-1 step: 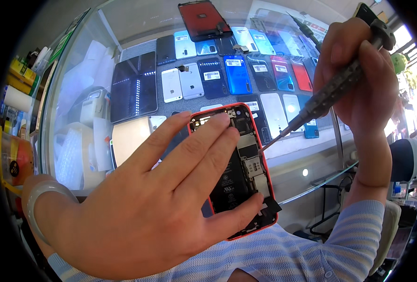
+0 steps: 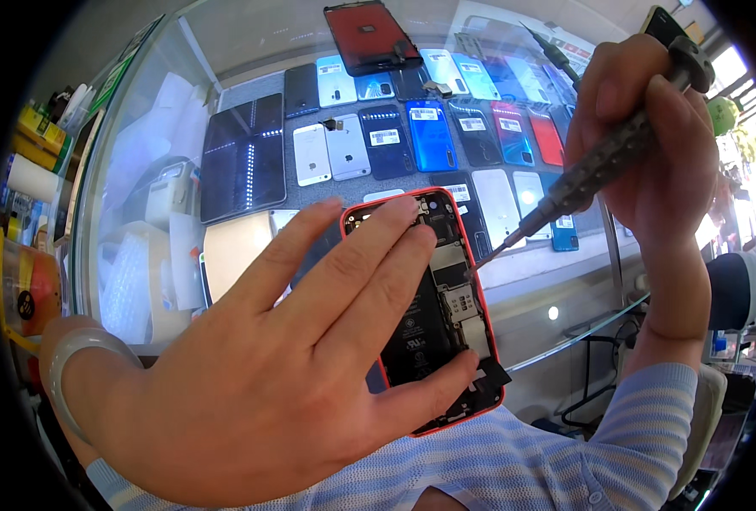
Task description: The person disassembles an internal component of a red mobile phone by hand and with a screwdriver.
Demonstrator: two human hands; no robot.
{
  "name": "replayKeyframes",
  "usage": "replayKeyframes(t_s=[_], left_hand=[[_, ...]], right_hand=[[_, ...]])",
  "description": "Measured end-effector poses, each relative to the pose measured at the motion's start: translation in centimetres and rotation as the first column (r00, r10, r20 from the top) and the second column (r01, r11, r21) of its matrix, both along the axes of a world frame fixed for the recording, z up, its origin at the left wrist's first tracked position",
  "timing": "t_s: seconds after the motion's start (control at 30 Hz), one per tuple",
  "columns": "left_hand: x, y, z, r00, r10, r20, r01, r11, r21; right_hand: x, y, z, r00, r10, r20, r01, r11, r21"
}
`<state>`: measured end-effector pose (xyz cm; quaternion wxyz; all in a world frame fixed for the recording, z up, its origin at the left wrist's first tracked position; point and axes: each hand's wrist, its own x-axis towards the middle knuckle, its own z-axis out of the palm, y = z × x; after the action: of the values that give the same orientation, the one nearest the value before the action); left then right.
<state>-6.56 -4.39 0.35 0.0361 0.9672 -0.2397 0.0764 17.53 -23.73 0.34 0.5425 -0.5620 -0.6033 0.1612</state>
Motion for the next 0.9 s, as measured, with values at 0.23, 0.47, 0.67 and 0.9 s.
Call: replayKeyframes(t_s=[0.23,0.47,0.67,0.9], left_hand=[[0.3,0.1,0.5,0.998,-0.026,-0.050,0.024,0.999,-0.035],[-0.1,0.0,0.4,0.998,-0.035,-0.043,0.037,0.997,0.068],[-1.0,-0.1,0.1,0.999,-0.019,-0.050,0.023,0.995,0.093],[1.0,0.8,0.4,0.984,-0.159,0.085,0.149,0.982,0.112]], right_hand=[[-0.6,0.6,-0.9,0.999,-0.016,0.039,0.017,0.999,-0.031],[-0.9,0.4,-0.7,0.999,0.024,-0.049,-0.027,0.998,-0.061],[-1.5,0.4,-0.1,0.993,0.085,-0.079,-0.095,0.986,-0.136],[-1.5,0.7,0.2,0.990,0.109,-0.089,-0.121,0.983,-0.142]])
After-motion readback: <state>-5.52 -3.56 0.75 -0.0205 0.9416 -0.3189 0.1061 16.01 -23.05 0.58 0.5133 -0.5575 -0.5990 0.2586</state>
